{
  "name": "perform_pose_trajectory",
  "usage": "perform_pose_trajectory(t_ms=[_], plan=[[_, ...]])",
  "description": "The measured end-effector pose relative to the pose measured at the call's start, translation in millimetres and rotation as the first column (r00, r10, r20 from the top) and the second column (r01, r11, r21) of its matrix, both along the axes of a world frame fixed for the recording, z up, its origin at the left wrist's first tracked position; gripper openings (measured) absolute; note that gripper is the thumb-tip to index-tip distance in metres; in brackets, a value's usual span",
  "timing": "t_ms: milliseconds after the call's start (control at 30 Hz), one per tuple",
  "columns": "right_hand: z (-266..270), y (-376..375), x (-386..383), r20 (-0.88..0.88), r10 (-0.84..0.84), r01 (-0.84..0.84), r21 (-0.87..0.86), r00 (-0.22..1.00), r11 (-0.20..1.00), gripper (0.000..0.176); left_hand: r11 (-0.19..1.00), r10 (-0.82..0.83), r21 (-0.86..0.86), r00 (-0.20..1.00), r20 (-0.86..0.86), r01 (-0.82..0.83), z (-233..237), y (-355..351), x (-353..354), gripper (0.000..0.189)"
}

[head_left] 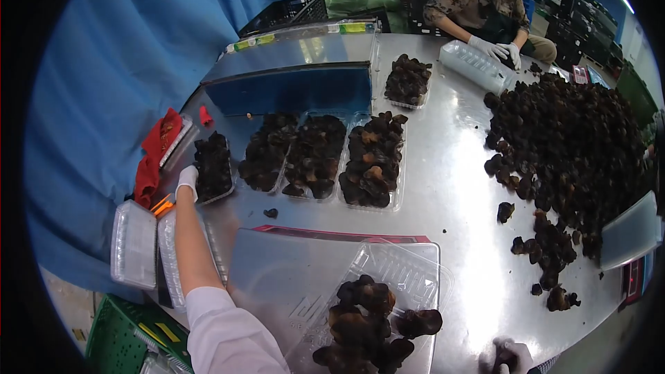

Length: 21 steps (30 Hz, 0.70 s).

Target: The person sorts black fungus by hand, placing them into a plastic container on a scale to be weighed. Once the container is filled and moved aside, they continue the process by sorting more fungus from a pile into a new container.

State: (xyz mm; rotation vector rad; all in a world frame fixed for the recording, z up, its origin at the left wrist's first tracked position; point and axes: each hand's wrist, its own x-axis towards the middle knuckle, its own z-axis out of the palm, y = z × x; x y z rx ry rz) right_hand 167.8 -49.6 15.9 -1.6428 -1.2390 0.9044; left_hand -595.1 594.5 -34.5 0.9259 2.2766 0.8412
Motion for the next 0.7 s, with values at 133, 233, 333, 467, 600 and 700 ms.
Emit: perform_pose_trajectory(t_ms=[133, 233, 333, 467, 600, 700], plan=[[-2, -1, -1, 0.007, -0.011, 0.011, -0.006, 1.0, 1.0, 0.041, 0.98, -0.181, -0.181, 0.741, -0.646, 0.082, 34, -19, 75, 0.041], [1, 0, -1, 0.032, -0.003, 0.003, -0.011, 0.999, 1.0, 0.041, 0.978, -0.207, -0.086, 0.861, -0.464, 0.189, 27, 1, 72, 0.043], [-1, 0, 1, 0.029, 0.001, 0.0, -0.027, 1.0, 1.0, 0.042, 0.939, -0.248, 0.21, 0.959, -0.138, 0.273, 24, 8, 91, 0.054], [6, 6, -3, -0.005, -0.031, 0.031, -0.069, 1.0, 0.997, 0.041, 0.857, -0.369, 0.346, 0.923, -0.106, 0.382, 63, -31, 149, 0.073], [7, 25, 5, 0.194, 0.092, -0.121, 0.148, 0.977, 0.982, 0.043, 0.717, -0.496, 0.25, 0.728, -0.473, 0.651, 80, -24, 124, 0.067], [22, 25, 1, 0.282, 0.066, -0.1, 0.105, 0.957, 0.989, 0.037, 0.563, -0.571, 0.235, 0.578, -0.583, 0.793, 108, -48, 126, 0.057]])
